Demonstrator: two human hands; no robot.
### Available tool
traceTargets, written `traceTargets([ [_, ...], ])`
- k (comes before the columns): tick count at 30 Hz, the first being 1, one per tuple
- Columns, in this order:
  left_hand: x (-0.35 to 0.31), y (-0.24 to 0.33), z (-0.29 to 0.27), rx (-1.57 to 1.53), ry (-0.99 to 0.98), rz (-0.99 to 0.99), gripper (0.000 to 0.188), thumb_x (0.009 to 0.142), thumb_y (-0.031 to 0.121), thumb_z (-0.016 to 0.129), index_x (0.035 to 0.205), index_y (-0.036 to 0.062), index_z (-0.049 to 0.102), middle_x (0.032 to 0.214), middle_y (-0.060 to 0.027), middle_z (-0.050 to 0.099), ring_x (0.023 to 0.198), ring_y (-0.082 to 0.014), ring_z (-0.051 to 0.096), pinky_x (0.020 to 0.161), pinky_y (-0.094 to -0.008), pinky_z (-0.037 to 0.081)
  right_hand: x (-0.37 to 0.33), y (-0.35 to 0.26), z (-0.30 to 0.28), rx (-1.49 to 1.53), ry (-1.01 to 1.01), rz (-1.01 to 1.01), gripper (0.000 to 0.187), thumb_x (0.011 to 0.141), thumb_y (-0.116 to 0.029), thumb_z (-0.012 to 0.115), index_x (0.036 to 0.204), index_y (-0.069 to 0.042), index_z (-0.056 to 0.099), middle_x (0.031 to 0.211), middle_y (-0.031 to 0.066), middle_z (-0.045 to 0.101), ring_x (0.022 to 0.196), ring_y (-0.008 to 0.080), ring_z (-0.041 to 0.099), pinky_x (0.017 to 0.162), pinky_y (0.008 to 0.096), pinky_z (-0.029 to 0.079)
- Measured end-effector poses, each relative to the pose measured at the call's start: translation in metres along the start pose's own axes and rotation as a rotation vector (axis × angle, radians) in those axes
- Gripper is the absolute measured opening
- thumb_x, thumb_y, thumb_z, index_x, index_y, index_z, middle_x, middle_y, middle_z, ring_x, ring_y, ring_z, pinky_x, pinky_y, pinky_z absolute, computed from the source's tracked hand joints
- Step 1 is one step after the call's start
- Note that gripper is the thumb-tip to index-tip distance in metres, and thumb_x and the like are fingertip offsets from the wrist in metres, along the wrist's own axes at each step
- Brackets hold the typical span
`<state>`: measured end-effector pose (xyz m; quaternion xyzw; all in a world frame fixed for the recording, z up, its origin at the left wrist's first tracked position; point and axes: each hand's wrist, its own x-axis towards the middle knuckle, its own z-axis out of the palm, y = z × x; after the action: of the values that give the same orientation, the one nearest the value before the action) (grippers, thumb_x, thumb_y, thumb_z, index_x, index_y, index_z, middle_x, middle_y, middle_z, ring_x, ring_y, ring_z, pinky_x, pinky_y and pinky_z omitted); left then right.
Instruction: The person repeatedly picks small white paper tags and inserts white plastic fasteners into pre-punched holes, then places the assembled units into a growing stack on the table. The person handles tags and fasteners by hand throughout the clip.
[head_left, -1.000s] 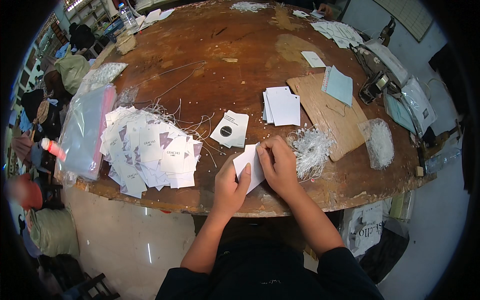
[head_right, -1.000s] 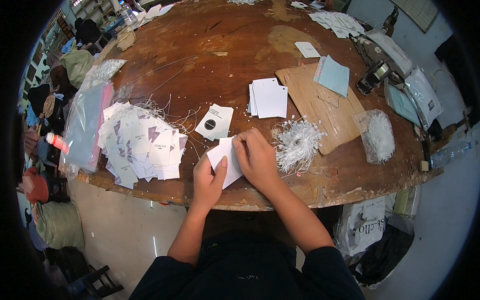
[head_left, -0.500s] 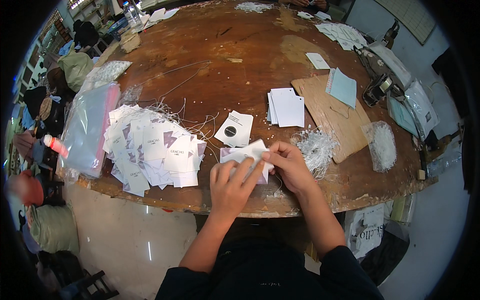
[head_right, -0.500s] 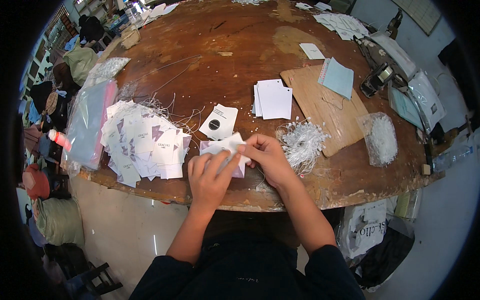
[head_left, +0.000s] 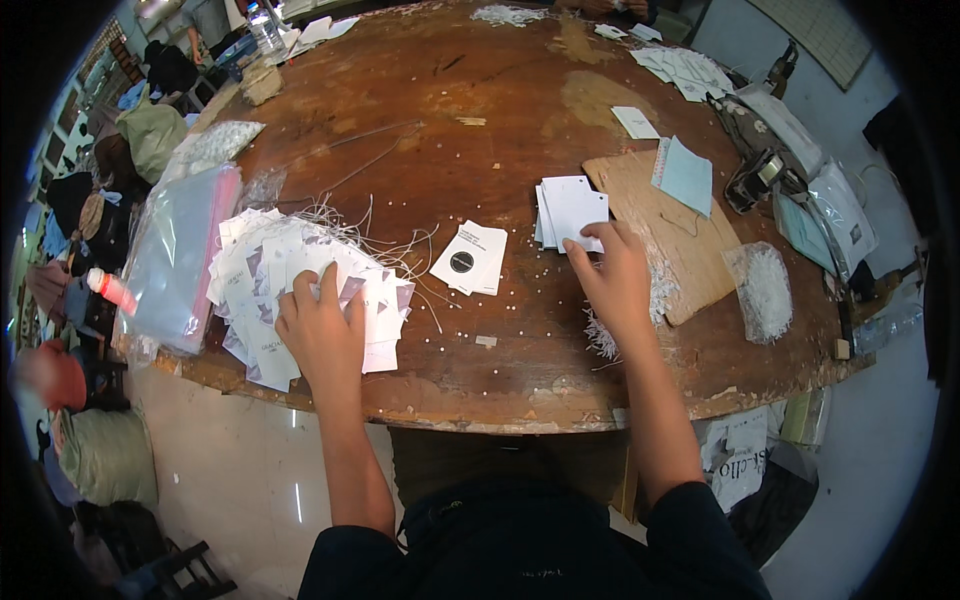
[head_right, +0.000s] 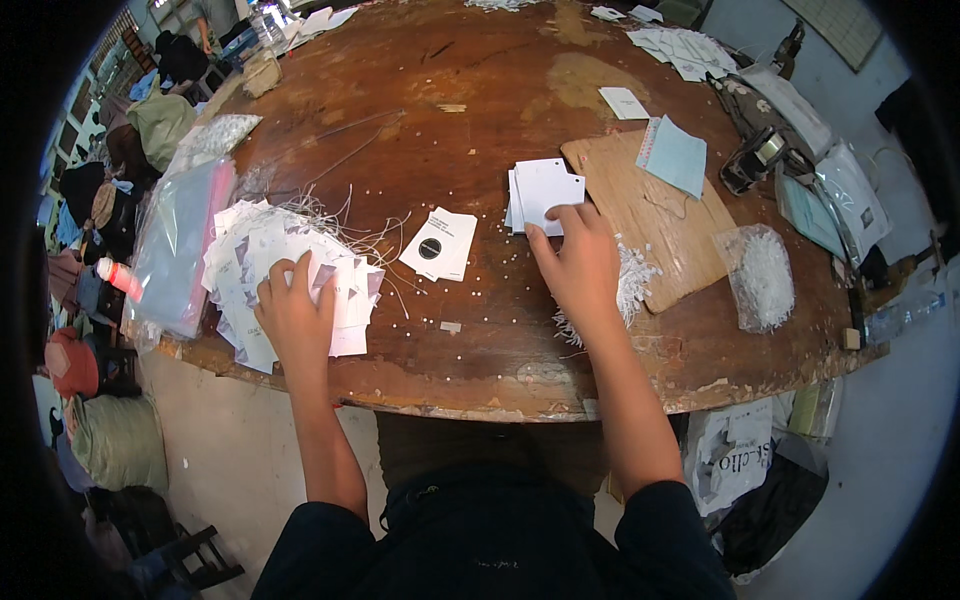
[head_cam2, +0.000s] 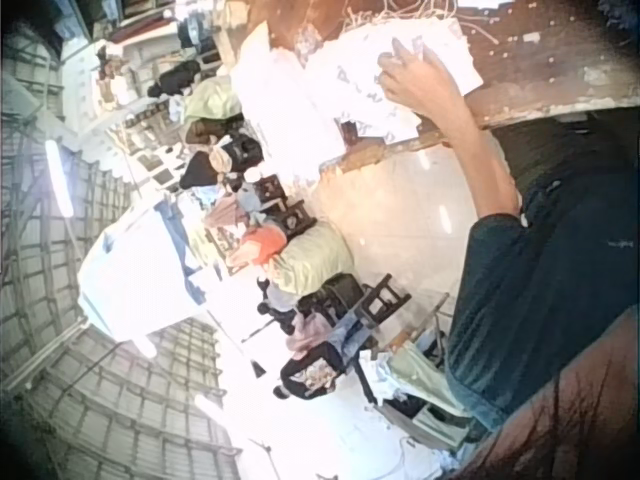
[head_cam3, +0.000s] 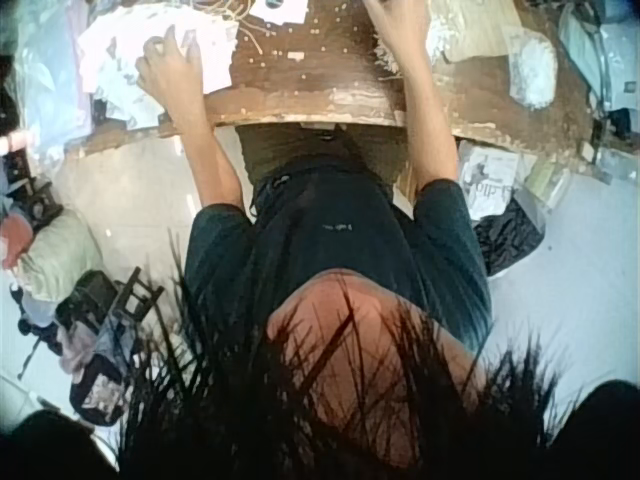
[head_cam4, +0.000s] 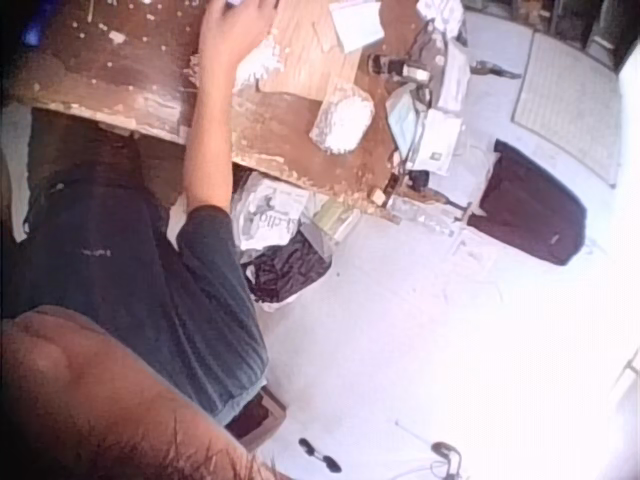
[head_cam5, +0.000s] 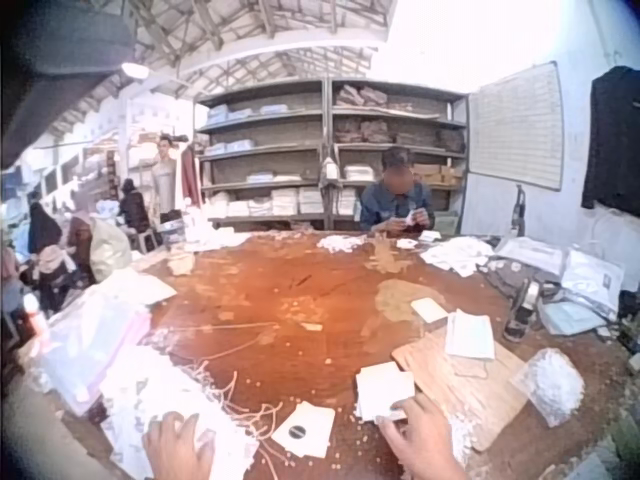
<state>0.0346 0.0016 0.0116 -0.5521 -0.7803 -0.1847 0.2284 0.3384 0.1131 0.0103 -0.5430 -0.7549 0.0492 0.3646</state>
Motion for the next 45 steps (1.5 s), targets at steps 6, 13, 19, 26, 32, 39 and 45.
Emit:
traceTargets([
  [6,0.012,0.06,0.013,-0.369,-0.098,0.179,0.052,0.083,0.041,0.075,0.12,0.0054,0.066,0.122,-0.0107,0.059,0.112,-0.0289,0.055,0.091,-0.0455,0.045,0.002,0.011,0.02,-0.294,-0.032,0.116,0.053,0.078,-0.046,0.078,0.108,-0.003,0.068,0.121,0.0188,0.059,0.109,0.0367,0.056,0.086,0.0483,0.047],
  [13,0.019,0.094,0.033,-0.356,-0.36,0.186,0.052,0.084,0.039,0.074,0.115,-0.0028,0.067,0.115,-0.0149,0.063,0.103,-0.0332,0.061,0.085,-0.0424,0.053,-0.003,0.019,0.031,-0.287,-0.012,0.075,0.055,0.078,-0.046,0.078,0.11,-0.003,0.067,0.122,0.0203,0.058,0.111,0.037,0.056,0.088,0.0504,0.046],
  [19,0.02,0.095,0.031,-0.351,-0.369,0.125,0.051,0.081,0.035,0.077,0.116,-0.0015,0.066,0.105,-0.0132,0.063,0.096,-0.0321,0.063,0.079,-0.0419,0.054,-0.005,0.016,0.029,-0.23,0.022,0.034,0.046,0.08,-0.033,0.077,0.11,-0.001,0.067,0.118,0.0217,0.062,0.105,0.0381,0.058,0.089,0.0482,0.047],
  [26,0.022,0.09,0.03,-0.618,-0.256,0.07,0.039,0.083,0.018,0.076,0.115,-0.0002,0.065,0.098,-0.0109,0.063,0.096,-0.0294,0.064,0.077,-0.0399,0.054,-0.006,0.014,0.025,-0.172,0.087,0.016,0.04,0.081,-0.028,0.075,0.112,-0.003,0.068,0.123,0.0214,0.059,0.11,0.0378,0.054,0.092,0.0474,0.044],
  [32,0.015,0.084,0.026,-1.451,-0.555,-0.348,0.034,0.094,0.011,0.064,0.125,-0.0003,0.056,0.113,-0.0098,0.064,0.1,-0.0173,0.064,0.077,-0.0322,0.056,-0.007,0.014,0.023,-0.055,0.15,-0.041,0.036,0.082,-0.028,0.075,0.11,-0.005,0.071,0.125,0.0212,0.057,0.11,0.0372,0.053,0.094,0.0467,0.043],
  [39,-0.005,0.086,0.011,-1.753,-0.668,-0.55,0.035,0.098,0.013,0.06,0.129,0.0022,0.048,0.117,-0.0094,0.061,0.102,-0.0145,0.063,0.074,-0.0289,0.058,-0.011,0.018,0.028,-0.118,0.078,-0.011,0.033,0.082,-0.025,0.076,0.108,-0.005,0.073,0.123,0.0212,0.059,0.111,0.0378,0.054,0.097,0.0463,0.044],
  [45,-0.011,0.086,0.011,-1.886,-0.66,-0.681,0.037,0.098,0.008,0.055,0.133,0.0034,0.042,0.118,-0.0096,0.061,0.102,-0.0159,0.064,0.075,-0.0311,0.06,-0.005,0.01,0.02,0.034,0.117,0.044,0.036,0.08,-0.026,0.077,0.109,-0.005,0.072,0.125,0.0216,0.056,0.113,0.0379,0.053,0.095,0.0465,0.044],
])
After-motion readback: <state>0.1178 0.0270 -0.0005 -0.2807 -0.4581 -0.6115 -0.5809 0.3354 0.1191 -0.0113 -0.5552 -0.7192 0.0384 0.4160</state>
